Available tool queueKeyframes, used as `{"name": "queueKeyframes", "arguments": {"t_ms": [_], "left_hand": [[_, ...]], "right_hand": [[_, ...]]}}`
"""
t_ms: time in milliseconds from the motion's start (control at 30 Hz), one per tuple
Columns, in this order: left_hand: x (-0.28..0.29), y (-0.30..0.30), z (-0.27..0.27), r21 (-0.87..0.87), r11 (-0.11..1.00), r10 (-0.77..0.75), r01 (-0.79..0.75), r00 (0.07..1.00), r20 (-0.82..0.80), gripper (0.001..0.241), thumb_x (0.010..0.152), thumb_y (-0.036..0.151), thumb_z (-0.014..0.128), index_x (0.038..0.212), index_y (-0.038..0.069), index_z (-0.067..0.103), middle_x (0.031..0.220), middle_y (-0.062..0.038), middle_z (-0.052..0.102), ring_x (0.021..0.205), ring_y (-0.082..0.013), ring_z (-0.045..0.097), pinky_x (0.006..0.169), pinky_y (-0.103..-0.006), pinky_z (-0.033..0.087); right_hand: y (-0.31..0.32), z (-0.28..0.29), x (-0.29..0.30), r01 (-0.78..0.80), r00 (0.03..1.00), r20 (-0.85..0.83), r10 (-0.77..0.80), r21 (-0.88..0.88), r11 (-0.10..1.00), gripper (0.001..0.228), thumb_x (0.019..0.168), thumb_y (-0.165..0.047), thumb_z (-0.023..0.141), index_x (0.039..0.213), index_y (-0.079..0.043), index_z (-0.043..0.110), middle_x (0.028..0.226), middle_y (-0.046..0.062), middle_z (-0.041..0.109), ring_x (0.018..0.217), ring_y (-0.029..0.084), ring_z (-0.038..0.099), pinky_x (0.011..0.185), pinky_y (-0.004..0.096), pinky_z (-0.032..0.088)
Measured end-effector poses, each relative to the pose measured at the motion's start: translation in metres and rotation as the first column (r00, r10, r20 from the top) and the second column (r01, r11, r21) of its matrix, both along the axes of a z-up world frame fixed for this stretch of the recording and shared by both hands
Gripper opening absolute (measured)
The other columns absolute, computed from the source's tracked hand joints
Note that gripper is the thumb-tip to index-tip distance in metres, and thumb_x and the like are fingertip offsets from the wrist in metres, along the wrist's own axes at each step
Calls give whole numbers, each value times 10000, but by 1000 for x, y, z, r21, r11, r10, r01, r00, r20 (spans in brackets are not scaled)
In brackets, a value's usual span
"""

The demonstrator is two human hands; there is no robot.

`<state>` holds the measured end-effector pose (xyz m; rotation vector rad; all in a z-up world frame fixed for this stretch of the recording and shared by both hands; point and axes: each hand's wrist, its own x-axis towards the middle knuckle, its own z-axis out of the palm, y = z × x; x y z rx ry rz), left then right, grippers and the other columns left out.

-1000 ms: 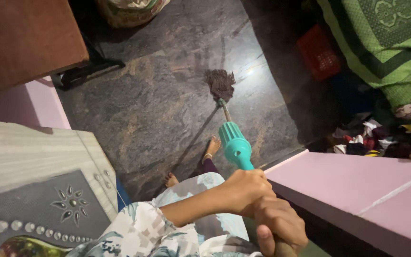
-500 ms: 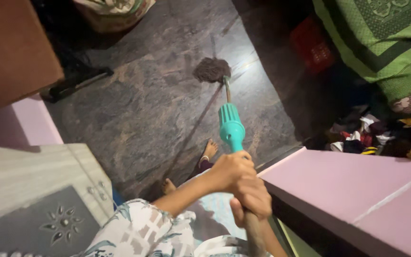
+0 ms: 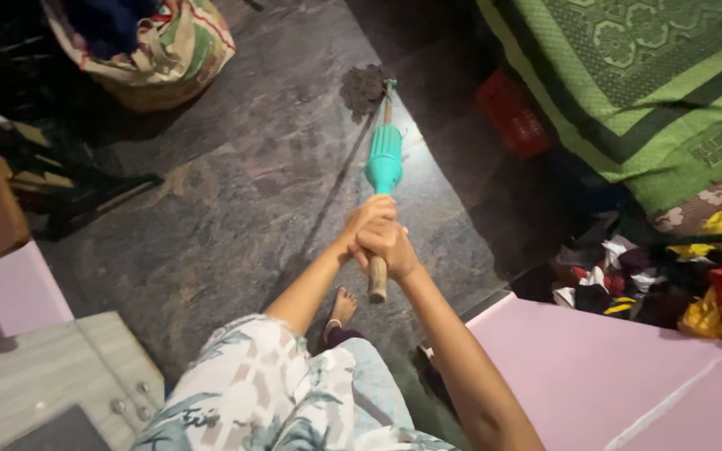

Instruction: The person mops a tiled floor using a teal spin mop, moving it back and forth in a repetitive motion. The camera is positioned overhead, showing the hands and the mop head as the person cleans the area.

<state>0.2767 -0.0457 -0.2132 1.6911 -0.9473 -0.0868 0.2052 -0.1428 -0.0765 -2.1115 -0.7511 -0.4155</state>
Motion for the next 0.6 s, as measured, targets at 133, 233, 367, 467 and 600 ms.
{"name": "queueKeyframes", "arguments": {"t_ms": [133,233,367,467,600], "left_hand": [[-1,-20,-9,48,995,-89,89,996,0,177,787,226,684,838,76,606,972,-104,616,1100,-308,592,986,-392,484],[-43,-17,-3,-162,979,-115,121,992,44,263,767,189,697,980,47,640,1110,-157,605,1188,-355,534,1032,-444,433],[-132,9,48,25,975,-213,222,956,-202,218,834,128,649,1036,154,727,1191,-100,622,1180,-305,597,985,-406,507],[-196,49,118,344,880,-328,329,943,-63,203,739,121,686,919,167,770,1025,-101,700,1087,-324,636,839,-441,544],[-260,110,212,273,855,-439,441,896,-71,177,694,175,709,863,151,758,888,-96,720,959,-345,663,741,-466,553]], "right_hand": [[-14,1,-16,109,994,-26,-109,0,994,285,788,-22,761,688,-67,499,685,105,542,635,297,552,593,407,447],[-9,16,-58,155,988,-6,-155,48,987,300,791,9,729,660,-73,472,658,95,495,608,277,527,575,395,432],[25,62,-145,235,972,-24,-234,106,966,302,788,41,675,632,-57,436,624,107,432,553,272,481,536,387,381],[76,109,-215,331,939,-1,-344,275,903,203,815,59,596,673,-22,477,656,126,517,553,268,531,548,368,409],[139,176,-294,468,883,-135,-449,316,825,139,840,31,573,714,10,517,696,138,575,586,265,584,582,352,467]]}}
